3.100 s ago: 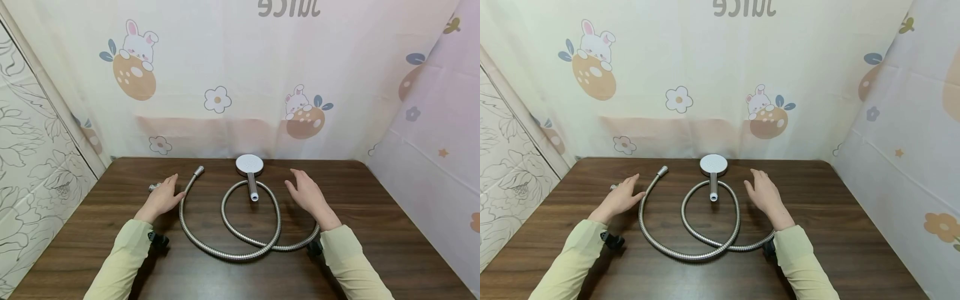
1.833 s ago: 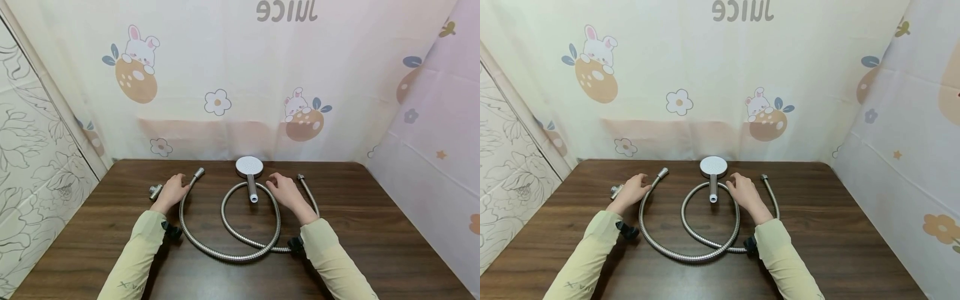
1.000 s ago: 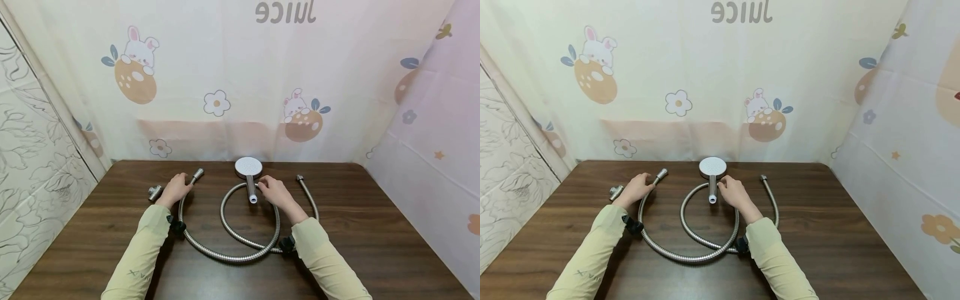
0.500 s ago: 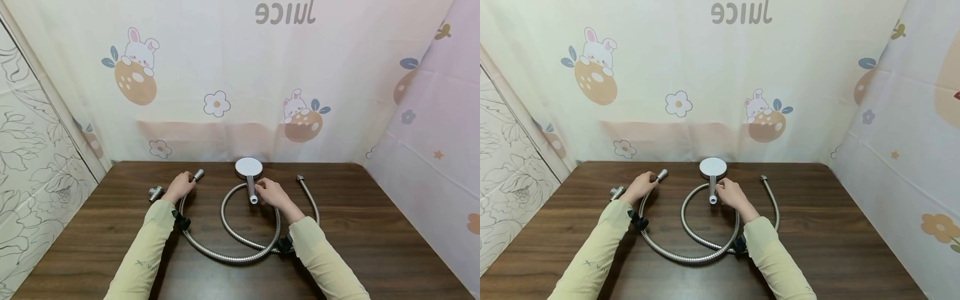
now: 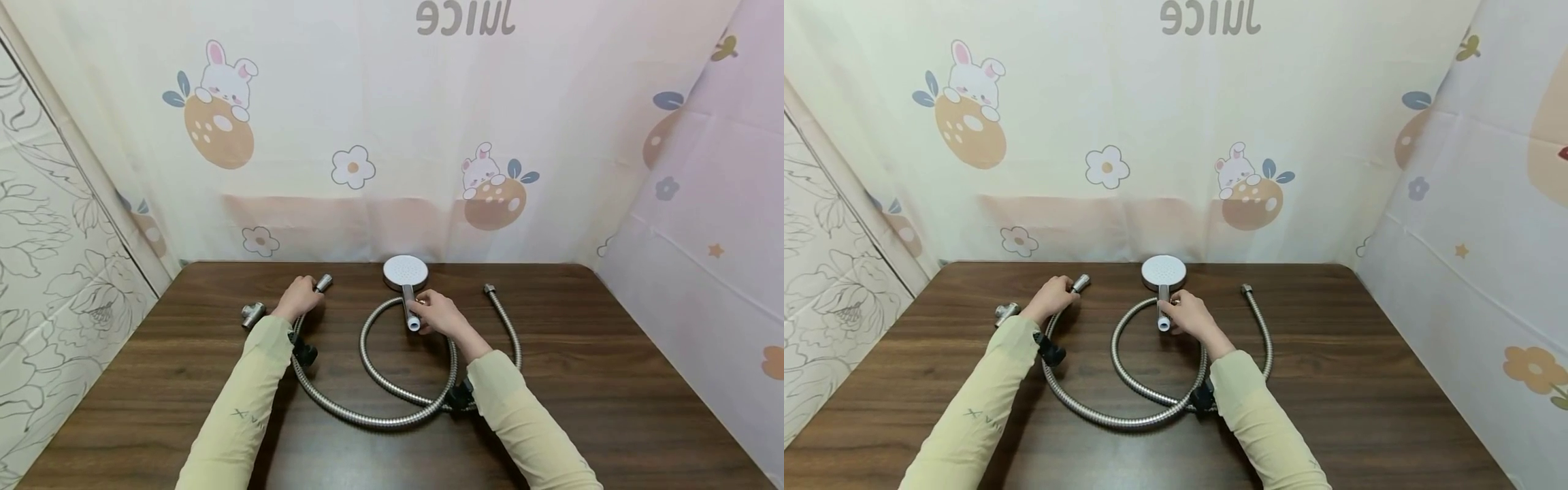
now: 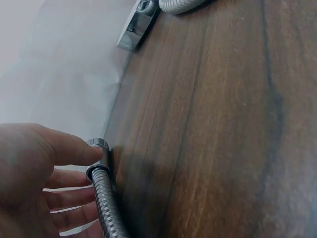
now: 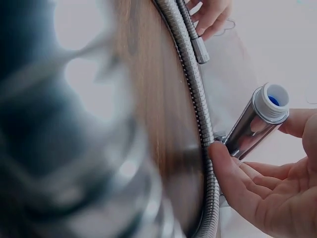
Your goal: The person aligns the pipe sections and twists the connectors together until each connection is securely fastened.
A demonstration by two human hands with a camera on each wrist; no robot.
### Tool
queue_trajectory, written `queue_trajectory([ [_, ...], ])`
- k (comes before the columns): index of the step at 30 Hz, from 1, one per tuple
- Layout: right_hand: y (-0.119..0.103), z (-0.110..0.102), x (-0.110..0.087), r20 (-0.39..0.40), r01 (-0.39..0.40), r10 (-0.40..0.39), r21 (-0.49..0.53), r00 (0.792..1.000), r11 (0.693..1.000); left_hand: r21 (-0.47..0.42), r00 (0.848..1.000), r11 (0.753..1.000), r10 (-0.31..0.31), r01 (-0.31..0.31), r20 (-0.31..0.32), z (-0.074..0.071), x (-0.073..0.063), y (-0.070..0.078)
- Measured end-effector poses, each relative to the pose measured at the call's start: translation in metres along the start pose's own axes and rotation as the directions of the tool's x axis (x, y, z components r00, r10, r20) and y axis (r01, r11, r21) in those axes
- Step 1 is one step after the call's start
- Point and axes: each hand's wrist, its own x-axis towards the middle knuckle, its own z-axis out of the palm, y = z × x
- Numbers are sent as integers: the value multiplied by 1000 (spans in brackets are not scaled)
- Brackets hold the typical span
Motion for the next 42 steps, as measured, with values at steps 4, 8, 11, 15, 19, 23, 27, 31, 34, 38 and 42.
queue_trajectory([
  [4, -1, 2, 1, 27, -41, 39, 95, 999, 995, 12, 1000, 1000, -21, 21, -10, 2, 0, 1],
  [8, -3, 4, 1, 62, -108, 97, 207, 993, 972, 32, 999, 999, -41, 42, -15, 6, 0, 2],
  [11, -6, 4, 1, 78, -154, 138, 257, 987, 954, 51, 999, 998, -23, 24, -23, 8, 1, 3],
  [15, -9, 5, 1, 108, -207, 182, 304, 977, 930, 50, 999, 999, 7, -5, -36, 11, 1, 2],
  [19, -10, 5, 3, 134, -240, 206, 344, 969, 908, 32, 999, 999, 13, -11, -47, 10, 0, 2],
  [23, -10, 6, 5, 153, -254, 210, 384, 966, 888, -19, 999, 1000, 11, -12, -30, 9, -2, 2],
  [27, -9, 6, 4, 169, -265, 211, 441, 963, 858, -122, 999, 992, -28, 24, -30, 12, -2, -1],
  [31, -9, 6, 2, 189, -278, 210, 507, 959, 815, -194, 996, 979, -74, 64, -44, 14, -2, -2],
  [34, -9, 6, 3, 206, -290, 210, 553, 956, 781, -219, 996, 973, -80, 68, -44, 14, -2, -2],
  [38, -6, 7, 4, 246, -315, 202, 638, 948, 703, -273, 995, 961, -74, 53, -66, 15, -1, 0],
  [42, -9, 9, 2, 299, -340, 170, 739, 939, 581, -377, 993, 926, -74, 34, -93, 17, 0, 3],
])
